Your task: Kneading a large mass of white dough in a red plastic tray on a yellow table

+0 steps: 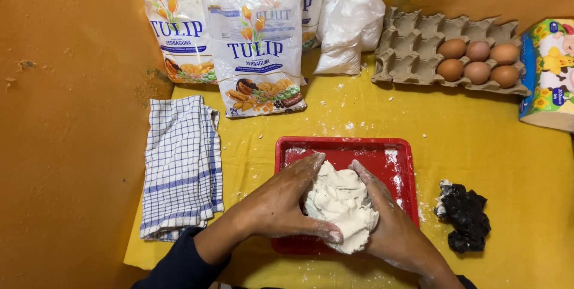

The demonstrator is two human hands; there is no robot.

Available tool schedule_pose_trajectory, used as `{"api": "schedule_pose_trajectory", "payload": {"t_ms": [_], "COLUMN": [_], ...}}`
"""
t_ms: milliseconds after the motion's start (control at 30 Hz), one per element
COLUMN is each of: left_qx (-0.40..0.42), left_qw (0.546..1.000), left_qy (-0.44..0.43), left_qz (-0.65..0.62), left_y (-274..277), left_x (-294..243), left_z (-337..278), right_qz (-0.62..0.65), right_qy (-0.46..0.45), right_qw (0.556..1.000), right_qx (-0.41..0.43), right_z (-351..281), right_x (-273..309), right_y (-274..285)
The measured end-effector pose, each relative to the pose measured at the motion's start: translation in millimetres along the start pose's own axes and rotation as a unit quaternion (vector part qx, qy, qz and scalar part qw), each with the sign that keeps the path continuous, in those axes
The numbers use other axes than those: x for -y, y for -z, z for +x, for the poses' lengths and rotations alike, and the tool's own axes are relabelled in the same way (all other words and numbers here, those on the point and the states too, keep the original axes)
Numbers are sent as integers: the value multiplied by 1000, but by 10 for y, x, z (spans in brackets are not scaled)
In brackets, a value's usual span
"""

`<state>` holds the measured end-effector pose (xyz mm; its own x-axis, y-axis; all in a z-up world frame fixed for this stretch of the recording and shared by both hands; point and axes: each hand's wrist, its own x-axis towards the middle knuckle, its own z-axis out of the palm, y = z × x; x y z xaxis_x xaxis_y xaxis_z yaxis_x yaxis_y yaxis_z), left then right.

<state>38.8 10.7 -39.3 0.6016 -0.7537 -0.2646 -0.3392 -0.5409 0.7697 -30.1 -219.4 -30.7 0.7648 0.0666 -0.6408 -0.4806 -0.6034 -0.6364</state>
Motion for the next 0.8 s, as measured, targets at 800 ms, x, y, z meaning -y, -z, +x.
{"api": "schedule_pose_trajectory", "payload": {"t_ms": [800], "left_qx": [-114], "left_qw": [990], "left_qy": [-54], "left_qz": [65], "left_y": [-89], "left_x": [246], "left_z": [155], "right_qz": [-138], "right_qy": [109], "right_qw": [981], "right_qx": [-76], "right_z": [388], "right_x": [-370], "right_y": [24]}}
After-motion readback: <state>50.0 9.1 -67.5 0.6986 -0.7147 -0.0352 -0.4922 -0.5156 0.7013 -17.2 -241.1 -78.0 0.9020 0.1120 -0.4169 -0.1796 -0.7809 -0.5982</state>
